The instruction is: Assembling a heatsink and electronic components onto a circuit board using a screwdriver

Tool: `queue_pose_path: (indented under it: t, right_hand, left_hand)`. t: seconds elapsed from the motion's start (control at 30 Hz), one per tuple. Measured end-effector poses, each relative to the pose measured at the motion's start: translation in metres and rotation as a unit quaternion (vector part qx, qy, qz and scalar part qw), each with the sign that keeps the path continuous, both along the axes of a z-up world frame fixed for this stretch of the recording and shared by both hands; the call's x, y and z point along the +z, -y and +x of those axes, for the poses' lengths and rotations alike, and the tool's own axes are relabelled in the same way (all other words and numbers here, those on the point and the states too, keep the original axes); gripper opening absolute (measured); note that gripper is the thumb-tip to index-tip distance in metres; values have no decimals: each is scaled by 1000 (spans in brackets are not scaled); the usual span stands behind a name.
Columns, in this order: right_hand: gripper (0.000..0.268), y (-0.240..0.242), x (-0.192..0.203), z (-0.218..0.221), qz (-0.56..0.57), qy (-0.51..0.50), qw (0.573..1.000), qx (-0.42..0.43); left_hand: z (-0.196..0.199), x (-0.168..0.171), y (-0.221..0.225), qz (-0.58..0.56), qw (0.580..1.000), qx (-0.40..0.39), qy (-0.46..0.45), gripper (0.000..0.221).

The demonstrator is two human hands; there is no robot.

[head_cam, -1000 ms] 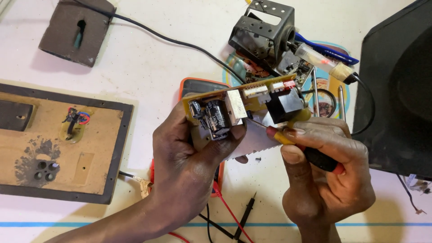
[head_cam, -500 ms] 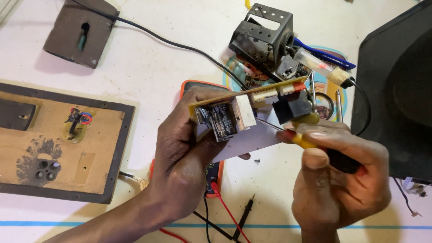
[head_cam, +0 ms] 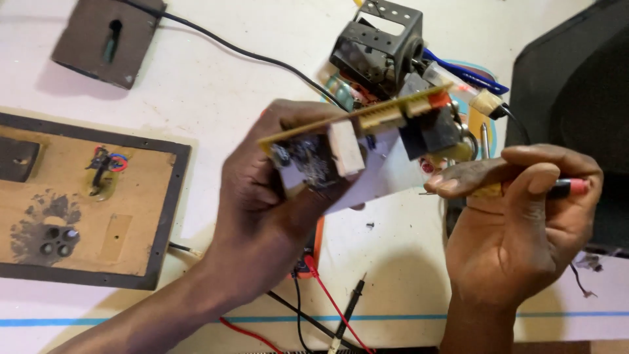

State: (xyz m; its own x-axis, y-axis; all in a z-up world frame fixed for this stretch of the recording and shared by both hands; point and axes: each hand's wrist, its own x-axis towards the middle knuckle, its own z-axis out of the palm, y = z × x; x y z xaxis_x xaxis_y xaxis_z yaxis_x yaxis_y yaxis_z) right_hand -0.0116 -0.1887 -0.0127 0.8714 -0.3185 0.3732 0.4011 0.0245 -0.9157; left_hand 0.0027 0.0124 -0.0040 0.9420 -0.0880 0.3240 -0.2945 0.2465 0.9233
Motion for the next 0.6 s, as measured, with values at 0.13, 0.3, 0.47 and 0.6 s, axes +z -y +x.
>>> queue_pose_path:
  t: [0.13, 0.3, 0.47, 0.6]
  right_hand:
    - [42, 17, 4, 5, -103, -25, 992, -63]
    - [37, 24, 0, -3, -466, -216, 857, 55]
    - [31, 21, -19, -13, -609, -34, 792, 15]
    - [8, 11, -17, -25, -613, 63, 787, 27]
  left_hand:
    - [14, -7, -4, -107, 991, 21, -72, 29]
    - [21, -17, -11, -7, 993, 87, -79, 30]
    - [15, -19, 6, -28, 996, 41, -71, 28]
    - [9, -5, 16, 94, 992, 29, -77, 25]
